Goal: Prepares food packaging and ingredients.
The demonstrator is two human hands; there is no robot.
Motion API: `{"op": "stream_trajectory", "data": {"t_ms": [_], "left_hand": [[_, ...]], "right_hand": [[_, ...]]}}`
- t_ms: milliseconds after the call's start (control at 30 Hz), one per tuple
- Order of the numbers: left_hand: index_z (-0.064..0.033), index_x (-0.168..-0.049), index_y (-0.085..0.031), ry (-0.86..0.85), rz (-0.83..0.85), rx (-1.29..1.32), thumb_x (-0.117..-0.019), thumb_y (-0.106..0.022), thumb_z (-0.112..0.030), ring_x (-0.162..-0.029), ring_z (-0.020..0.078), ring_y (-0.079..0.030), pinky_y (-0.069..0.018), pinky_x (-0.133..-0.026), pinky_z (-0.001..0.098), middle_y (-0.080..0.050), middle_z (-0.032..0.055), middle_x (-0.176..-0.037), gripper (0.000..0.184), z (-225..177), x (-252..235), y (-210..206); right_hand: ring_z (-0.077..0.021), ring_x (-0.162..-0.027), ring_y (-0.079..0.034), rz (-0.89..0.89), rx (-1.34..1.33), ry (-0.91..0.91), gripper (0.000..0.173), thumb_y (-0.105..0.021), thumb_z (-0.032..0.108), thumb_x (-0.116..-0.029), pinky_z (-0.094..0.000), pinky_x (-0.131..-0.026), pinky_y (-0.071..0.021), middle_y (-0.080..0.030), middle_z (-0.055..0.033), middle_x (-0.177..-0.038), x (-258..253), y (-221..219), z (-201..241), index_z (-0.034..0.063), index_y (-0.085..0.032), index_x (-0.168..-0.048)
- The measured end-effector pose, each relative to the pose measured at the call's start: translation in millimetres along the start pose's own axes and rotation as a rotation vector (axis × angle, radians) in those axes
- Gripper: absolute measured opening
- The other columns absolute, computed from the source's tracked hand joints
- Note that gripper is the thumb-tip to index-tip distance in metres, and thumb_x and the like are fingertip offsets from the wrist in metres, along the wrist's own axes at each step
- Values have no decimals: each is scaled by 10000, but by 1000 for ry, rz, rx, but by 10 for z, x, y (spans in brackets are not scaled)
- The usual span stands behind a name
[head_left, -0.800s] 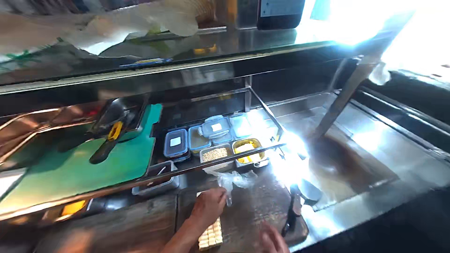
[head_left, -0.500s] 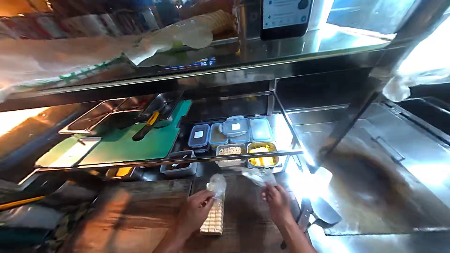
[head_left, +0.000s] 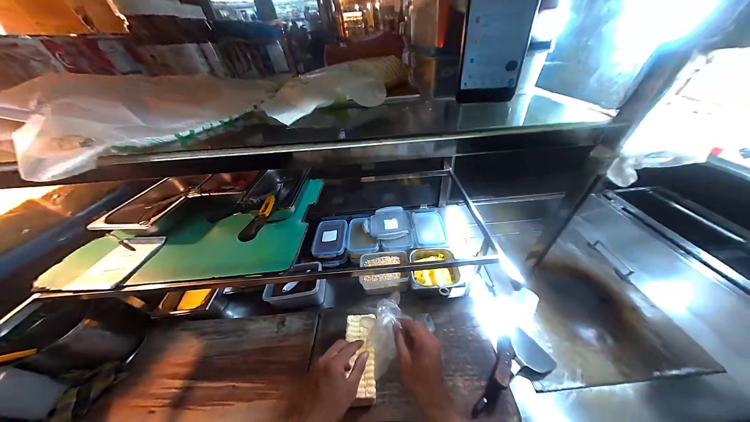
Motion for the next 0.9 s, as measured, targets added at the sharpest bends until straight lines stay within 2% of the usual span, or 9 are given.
{"op": "stream_trajectory", "data": {"t_ms": [133,233,300,400,467,600,667,733,900], "left_hand": [[-45,-1218,-717,311,171,556,-1008,-579,-163,-597,106,-628,-568,-604,312,-698,32,-761,278,28,96,-76],[8,-1185,-617,582,-108,916,-1007,-530,-88,-492,104,-513,-468,-476,279,-593,30,-672,220,209,94,-19],[13,-1161,-504,608,-228,886,-989,-614,-101,-474,116,-513,-478,-441,282,-579,56,-719,234,261,211,144],[42,-1250,-587,492,-86,878,-996,-566,-70,-522,97,-538,-492,-504,284,-600,24,-691,278,69,380,113],[11,-1355,-570,605,-50,1083,-1055,-439,-70,-505,78,-478,-434,-483,256,-559,5,-656,337,78,424,-42],[-125,-1502,-497,786,-366,1493,-1083,-334,-94,-418,56,-353,-310,-378,210,-474,-14,-637,451,300,239,18],[-101,-1494,-508,810,-515,1473,-1092,-418,-117,-616,54,-551,-480,-537,214,-650,32,-909,413,299,253,129],[-45,-1513,-446,743,-588,1482,-1084,-429,-86,-1053,153,-671,-574,-895,324,-641,120,-1302,431,232,265,197],[-56,-1370,-534,782,-404,1635,-1127,-194,-426,-1143,199,-657,-556,-966,396,-676,107,-1251,558,-21,165,224]], "right_hand": [[-191,-710,-689,-38,243,304,210,-646,191,-978,-369,-648,-615,-693,-81,-828,244,-164,536,86,-789,-1090],[-166,-698,-682,-107,395,507,217,-631,129,-962,-315,-607,-602,-682,-55,-806,427,-290,766,97,-778,-1119],[-158,-678,-680,-133,399,463,228,-632,130,-956,-307,-601,-602,-684,-59,-799,485,-275,720,81,-780,-1122],[-159,-647,-662,-138,375,449,256,-632,167,-977,-314,-594,-592,-679,-60,-782,401,-220,731,86,-769,-1177],[-176,-683,-685,-3,416,578,282,-623,140,-985,-337,-613,-604,-689,-50,-791,475,-376,849,128,-739,-1242],[-161,-649,-639,25,406,799,318,-596,73,-964,-302,-587,-560,-645,-15,-736,681,-445,1012,143,-724,-1246],[-160,-692,-637,-35,344,819,270,-592,109,-989,-305,-621,-556,-657,-15,-779,678,-397,1079,160,-726,-1218],[-157,-782,-651,-97,248,803,222,-615,150,-991,-299,-681,-577,-682,-28,-880,586,-335,1170,175,-753,-1163],[-169,-853,-691,-11,68,717,218,-609,152,-991,-324,-748,-602,-717,-53,-926,522,-382,1174,132,-767,-1139]]}}
Point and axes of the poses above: each hand's wrist, its own x-axis away from the middle knuckle, its own y-axis out of the back of the hand, z = x × y, the point moved 10 cm from there along -x, towards the middle knuckle
